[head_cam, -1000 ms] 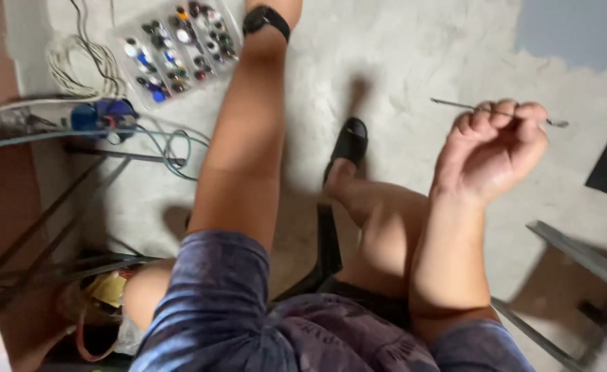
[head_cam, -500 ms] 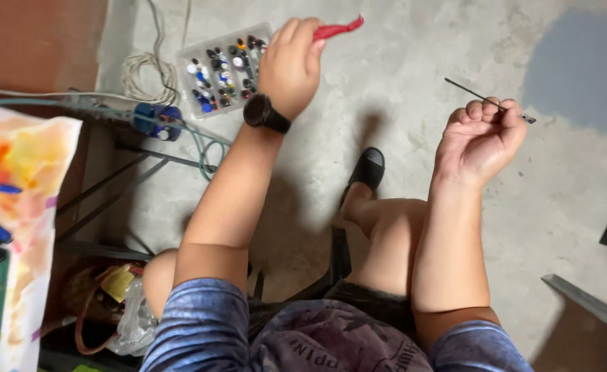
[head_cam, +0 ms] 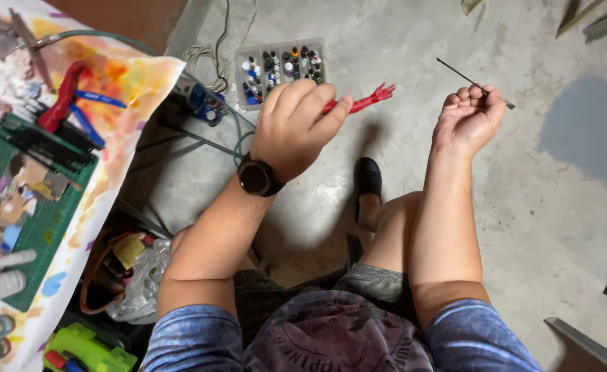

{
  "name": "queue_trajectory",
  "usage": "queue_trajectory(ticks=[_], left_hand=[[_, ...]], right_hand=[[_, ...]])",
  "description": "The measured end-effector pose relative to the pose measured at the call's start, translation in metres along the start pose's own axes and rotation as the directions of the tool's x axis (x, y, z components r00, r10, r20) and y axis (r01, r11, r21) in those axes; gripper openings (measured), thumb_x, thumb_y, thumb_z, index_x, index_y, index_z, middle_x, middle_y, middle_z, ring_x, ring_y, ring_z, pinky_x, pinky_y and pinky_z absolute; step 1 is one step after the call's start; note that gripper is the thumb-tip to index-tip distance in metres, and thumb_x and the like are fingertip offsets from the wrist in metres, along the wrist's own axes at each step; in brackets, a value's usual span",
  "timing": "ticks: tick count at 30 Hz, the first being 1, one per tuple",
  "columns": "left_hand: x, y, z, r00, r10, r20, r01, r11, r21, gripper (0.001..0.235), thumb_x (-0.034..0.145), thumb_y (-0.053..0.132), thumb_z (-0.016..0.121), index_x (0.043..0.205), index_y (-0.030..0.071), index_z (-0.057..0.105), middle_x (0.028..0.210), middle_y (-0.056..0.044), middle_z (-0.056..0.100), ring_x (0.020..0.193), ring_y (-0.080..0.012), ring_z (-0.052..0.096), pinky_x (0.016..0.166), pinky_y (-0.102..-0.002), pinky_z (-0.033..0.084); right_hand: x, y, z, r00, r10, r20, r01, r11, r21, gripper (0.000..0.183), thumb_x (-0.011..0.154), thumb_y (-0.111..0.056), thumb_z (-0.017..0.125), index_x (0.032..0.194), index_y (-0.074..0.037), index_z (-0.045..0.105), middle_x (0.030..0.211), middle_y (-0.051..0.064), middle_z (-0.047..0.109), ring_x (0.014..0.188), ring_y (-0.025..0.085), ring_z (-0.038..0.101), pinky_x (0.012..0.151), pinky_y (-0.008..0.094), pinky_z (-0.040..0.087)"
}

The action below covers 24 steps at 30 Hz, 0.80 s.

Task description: A person is working on a small red miniature part using a thin metal tool at a hobby desk, attempting to align or clean a small hole.

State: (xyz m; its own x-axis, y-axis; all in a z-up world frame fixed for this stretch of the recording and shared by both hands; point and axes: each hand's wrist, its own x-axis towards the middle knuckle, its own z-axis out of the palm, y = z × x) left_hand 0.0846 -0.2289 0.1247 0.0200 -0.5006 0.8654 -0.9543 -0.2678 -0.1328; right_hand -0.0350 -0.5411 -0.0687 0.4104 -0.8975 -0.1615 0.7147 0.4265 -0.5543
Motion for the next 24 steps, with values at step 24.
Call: queue_trajectory(ticks=[24], left_hand=[[-0.044,0.012,-0.086,0.997,-0.044,-0.070,0.057,0.979,0.193,0.006,0.099,0.010,0.066,0.096,0.013,0.071,0.092,-0.004,0.063,0.081,-0.0215,0.062,0.070,-0.034,0.055]], right_hand=[[-0.031,0.028,0.026,0.996,0.000,0.090,0.004,0.999,-0.050,0.012,0.090,-0.024,0.064,0.088,-0.013,0.062,0.078,0.004,0.059,0.072,0.022,0.062,0.067,0.032,0.056]])
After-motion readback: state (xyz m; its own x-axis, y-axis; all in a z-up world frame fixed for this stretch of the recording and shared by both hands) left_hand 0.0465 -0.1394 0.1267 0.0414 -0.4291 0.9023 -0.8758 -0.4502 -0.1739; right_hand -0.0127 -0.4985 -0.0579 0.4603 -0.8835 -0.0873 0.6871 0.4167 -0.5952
